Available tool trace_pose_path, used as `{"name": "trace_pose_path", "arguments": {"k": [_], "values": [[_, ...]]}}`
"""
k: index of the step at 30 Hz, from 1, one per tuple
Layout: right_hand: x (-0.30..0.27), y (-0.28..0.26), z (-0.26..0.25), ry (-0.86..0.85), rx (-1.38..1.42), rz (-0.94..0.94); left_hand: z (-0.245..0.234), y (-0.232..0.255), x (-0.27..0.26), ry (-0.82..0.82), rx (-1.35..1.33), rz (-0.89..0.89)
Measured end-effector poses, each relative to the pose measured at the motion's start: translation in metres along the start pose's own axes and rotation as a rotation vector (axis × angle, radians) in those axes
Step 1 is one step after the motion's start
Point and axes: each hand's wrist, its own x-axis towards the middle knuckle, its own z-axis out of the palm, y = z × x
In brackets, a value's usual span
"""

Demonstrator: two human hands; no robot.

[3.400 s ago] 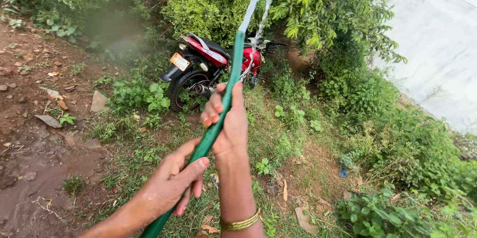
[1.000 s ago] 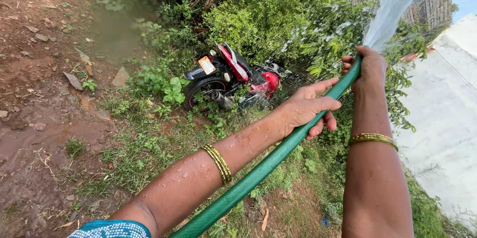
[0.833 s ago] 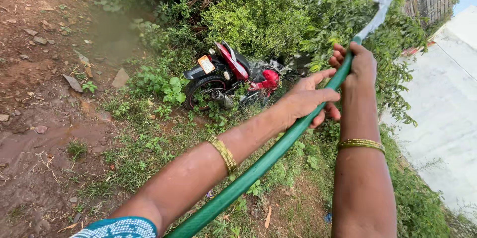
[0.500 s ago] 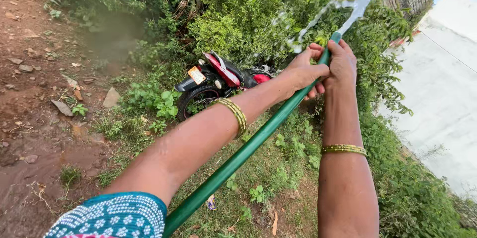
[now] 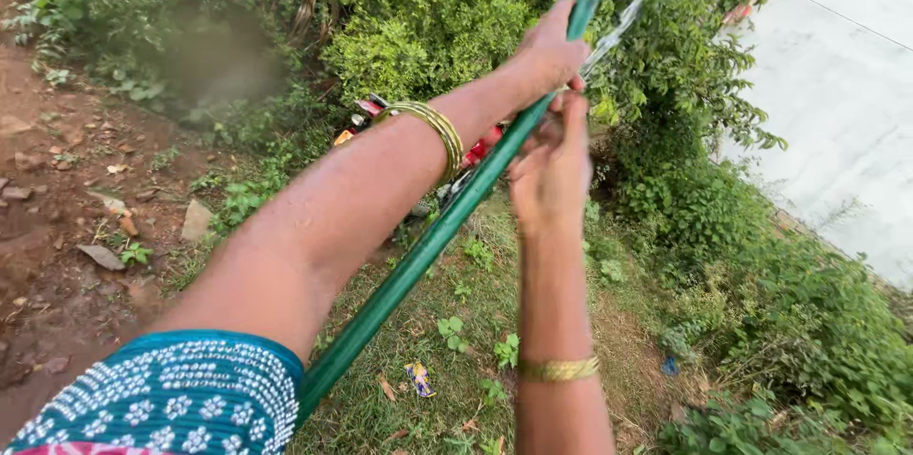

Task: The person washes a motorcycle with water from a green hose by spraying different parts of the bike and the ground around it.

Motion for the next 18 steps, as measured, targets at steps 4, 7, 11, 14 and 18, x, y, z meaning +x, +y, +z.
{"name": "trace_pose_path", "arguments": {"k": [4,7,11,14,18], "values": [[-0.106,0.042,0.06,0.12,0.072,0.484,-0.009,0.026,0.018,0.126,0.093,-0.07],[-0.156,0.063,0.105,0.257,0.39,0.317,-0.024,0.033,0.023,0.241,0.336,-0.049],[-0.179,0.054,0.122,0.182,0.405,0.291,-0.047,0.025,0.027,0.348,0.515,-0.024],[-0.188,0.05,0.128,0.201,0.482,0.315,-0.057,0.015,0.018,0.386,0.558,-0.041],[-0.203,0.051,0.133,0.209,0.576,0.311,-0.076,0.016,0.01,0.395,0.646,-0.064]]}}
